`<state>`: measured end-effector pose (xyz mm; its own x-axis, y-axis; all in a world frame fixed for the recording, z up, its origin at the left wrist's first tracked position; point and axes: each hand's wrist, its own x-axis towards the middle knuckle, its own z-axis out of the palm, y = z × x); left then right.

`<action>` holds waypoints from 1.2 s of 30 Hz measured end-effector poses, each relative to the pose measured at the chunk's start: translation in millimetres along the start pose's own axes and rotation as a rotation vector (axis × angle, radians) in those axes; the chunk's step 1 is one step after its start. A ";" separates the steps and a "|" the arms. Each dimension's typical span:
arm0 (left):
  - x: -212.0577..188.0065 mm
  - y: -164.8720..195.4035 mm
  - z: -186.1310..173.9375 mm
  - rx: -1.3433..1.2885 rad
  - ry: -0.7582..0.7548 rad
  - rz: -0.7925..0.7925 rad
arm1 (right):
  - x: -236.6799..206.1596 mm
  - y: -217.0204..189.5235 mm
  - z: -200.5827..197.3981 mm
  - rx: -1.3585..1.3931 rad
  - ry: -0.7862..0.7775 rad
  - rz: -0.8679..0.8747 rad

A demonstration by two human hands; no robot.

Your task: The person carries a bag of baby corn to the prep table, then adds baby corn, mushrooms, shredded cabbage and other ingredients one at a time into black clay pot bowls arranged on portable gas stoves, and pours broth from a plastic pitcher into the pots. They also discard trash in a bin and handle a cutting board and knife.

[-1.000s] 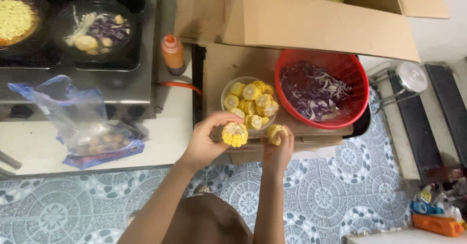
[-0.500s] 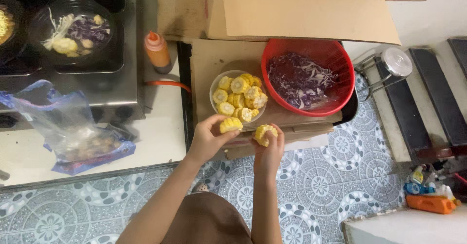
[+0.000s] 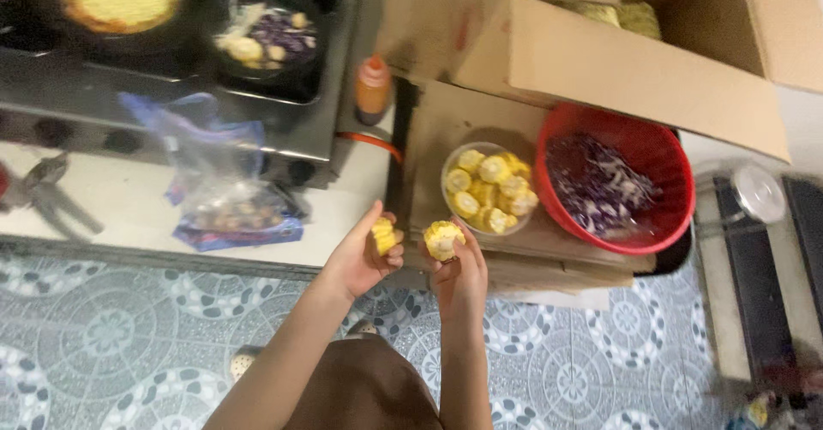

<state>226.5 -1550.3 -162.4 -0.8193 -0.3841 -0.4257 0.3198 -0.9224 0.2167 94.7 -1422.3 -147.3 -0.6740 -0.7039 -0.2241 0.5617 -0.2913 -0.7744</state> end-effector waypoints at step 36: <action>-419.0 365.8 -335.2 -0.104 0.452 0.980 | -98.4 443.8 484.0 -0.199 -0.603 0.531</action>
<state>846.2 -1740.6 -199.3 0.0592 -0.9161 -0.3966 0.7962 -0.1963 0.5723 642.6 -1795.9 -182.5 0.0621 -0.9587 -0.2776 0.5991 0.2583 -0.7579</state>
